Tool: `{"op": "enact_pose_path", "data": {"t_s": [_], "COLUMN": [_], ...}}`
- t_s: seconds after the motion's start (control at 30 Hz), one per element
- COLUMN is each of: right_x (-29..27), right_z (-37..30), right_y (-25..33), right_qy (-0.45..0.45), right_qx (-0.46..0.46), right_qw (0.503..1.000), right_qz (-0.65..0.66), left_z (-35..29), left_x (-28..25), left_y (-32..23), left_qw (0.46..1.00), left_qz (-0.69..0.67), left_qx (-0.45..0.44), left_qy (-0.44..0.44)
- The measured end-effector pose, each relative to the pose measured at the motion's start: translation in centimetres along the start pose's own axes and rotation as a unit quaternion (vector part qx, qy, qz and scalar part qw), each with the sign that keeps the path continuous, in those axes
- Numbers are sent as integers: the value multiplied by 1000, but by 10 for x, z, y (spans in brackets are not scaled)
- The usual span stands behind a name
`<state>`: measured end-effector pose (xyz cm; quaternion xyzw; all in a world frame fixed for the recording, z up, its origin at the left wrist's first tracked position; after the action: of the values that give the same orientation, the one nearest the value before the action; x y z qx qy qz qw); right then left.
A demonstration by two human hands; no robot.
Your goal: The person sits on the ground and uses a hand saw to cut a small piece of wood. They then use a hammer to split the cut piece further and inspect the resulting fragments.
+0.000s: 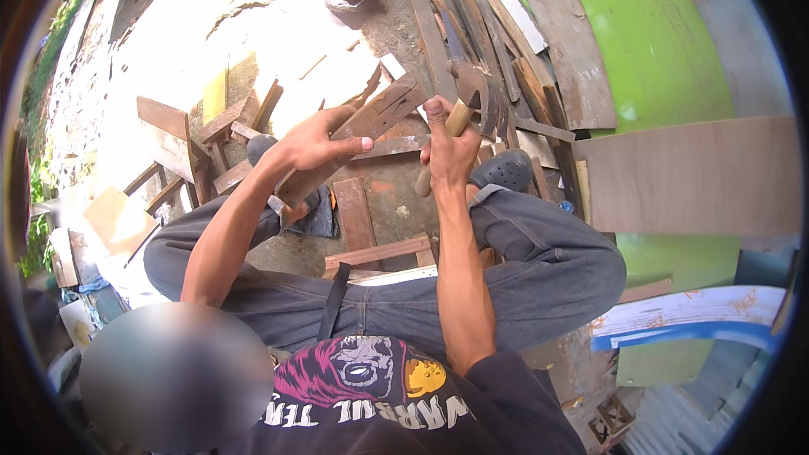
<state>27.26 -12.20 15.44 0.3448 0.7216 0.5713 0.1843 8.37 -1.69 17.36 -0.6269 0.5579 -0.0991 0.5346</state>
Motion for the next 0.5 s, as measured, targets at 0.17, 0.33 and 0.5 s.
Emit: {"op": "enact_pose_path", "data": {"t_s": [0.17, 0.33, 0.5], "right_x": [9, 22, 27], "right_z": [-11, -22, -32], "right_y": [22, 40, 45], "right_qy": [76, 152, 228], "right_qx": [-16, -63, -56], "right_qw": [995, 984, 971], "right_qz": [61, 64, 49], "left_z": [-22, -31, -43], "left_x": [-1, 12, 3], "left_y": [-15, -12, -25], "left_qw": [998, 994, 994], "left_qz": [47, 45, 45], "left_qx": [-11, -7, -13], "left_qy": [45, 97, 101]}}
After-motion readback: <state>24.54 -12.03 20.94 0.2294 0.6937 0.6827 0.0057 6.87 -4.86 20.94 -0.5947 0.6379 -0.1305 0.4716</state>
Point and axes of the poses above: each hand's wrist, its own z-axis towards the middle knuckle, its own x-axis out of the palm, y = z × x, the point moved 10 cm from there along z, towards the middle knuckle, and after that the axes turned 2 degrees about x, right-handed, at the moved point
